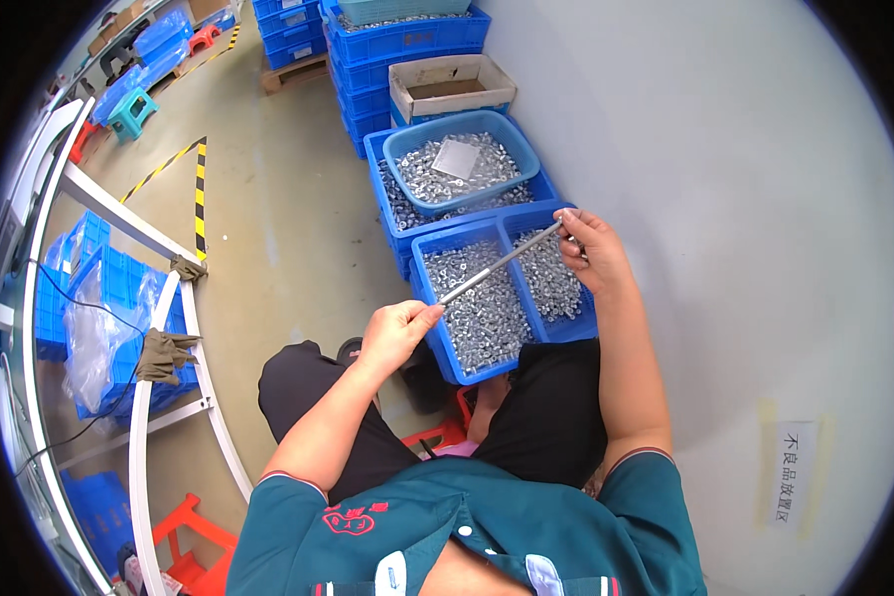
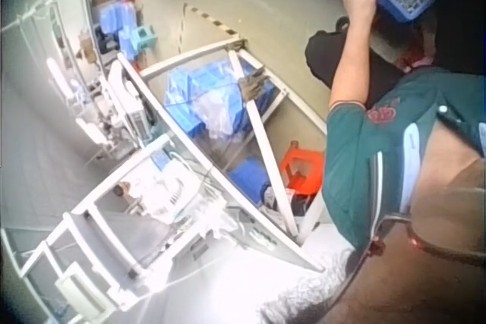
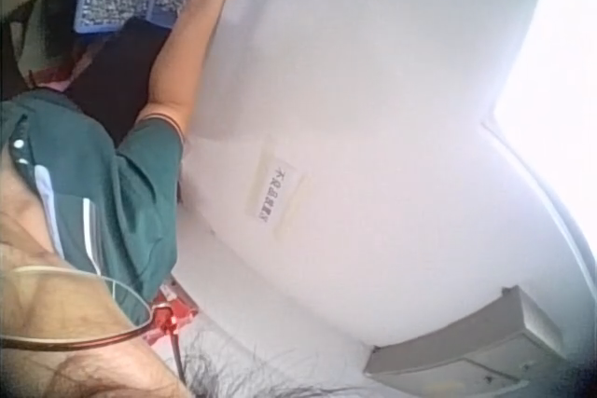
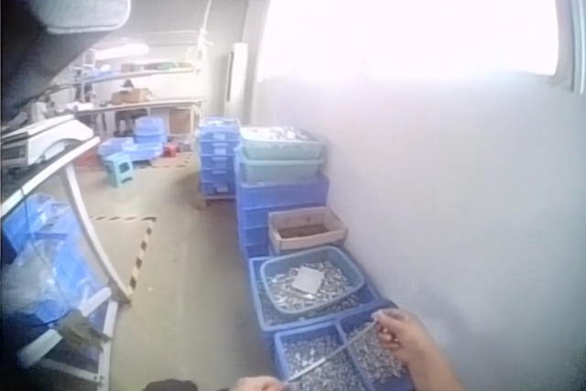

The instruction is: Assembling small metal washers or components onto a long metal rod.

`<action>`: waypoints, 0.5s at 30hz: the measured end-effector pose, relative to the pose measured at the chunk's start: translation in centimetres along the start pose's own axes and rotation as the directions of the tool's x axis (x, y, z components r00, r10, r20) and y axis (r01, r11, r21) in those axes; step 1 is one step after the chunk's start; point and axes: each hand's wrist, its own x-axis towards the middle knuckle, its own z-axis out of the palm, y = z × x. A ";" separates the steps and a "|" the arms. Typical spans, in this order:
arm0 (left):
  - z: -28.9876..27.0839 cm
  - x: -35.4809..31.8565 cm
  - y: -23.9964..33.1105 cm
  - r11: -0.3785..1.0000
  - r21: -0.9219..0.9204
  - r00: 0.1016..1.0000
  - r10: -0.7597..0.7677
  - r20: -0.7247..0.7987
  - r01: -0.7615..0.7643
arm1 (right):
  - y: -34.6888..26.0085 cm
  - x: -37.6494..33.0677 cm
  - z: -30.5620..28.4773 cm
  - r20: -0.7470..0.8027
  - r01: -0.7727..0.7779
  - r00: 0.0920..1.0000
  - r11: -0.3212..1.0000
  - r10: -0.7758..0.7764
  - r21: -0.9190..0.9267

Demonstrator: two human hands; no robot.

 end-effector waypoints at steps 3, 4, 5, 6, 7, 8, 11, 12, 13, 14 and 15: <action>-0.5 -0.4 -0.1 0.999 0.026 1.000 -0.020 -0.018 0.020 | -0.1 -0.4 0.9 0.024 0.022 1.000 0.994 -0.020 -0.103; -0.6 -0.5 -0.4 0.999 0.025 1.000 -0.021 -0.021 0.022 | -0.1 -0.5 1.2 0.051 0.035 0.998 0.989 -0.028 -0.143; -0.7 -0.6 -0.9 1.000 0.011 0.999 -0.020 -0.025 0.021 | 0.1 -0.5 1.4 0.054 0.034 0.998 0.989 -0.026 -0.144; -0.8 -0.6 -0.9 1.000 -0.004 0.999 -0.019 -0.028 0.019 | 0.2 -0.5 1.5 0.076 0.017 0.997 0.990 -0.007 -0.138; -0.8 -0.7 -0.9 1.000 -0.005 0.999 -0.020 -0.031 0.020 | 0.3 -0.5 1.7 0.098 0.001 0.995 0.991 0.012 -0.132; -0.8 -0.7 -0.9 1.000 0.008 0.999 -0.026 -0.031 0.026 | 0.6 -0.4 2.1 0.092 -0.015 0.995 0.980 0.034 -0.197; -1.0 -0.8 -0.6 0.999 0.023 0.999 -0.031 -0.040 0.032 | 1.7 -0.7 4.4 0.081 -0.106 0.987 0.950 0.135 -0.293; -1.1 -0.7 -0.6 0.999 0.024 0.999 -0.023 -0.048 0.024 | 1.8 -0.7 4.9 0.113 -0.150 0.976 0.952 0.186 -0.268; -1.2 -0.6 -0.6 0.999 0.025 0.998 -0.025 -0.052 0.026 | 2.2 -0.6 5.2 0.186 -0.193 0.950 0.939 0.251 -0.284; -1.2 -0.6 -0.7 0.999 -0.016 0.998 -0.028 -0.060 0.028 | 2.4 -0.8 5.6 0.226 -0.222 0.920 0.899 0.322 -0.378; -1.3 -0.5 -0.8 0.998 -0.059 0.997 -0.033 -0.069 0.029 | 2.5 -1.0 6.0 0.257 -0.242 0.882 0.848 0.395 -0.472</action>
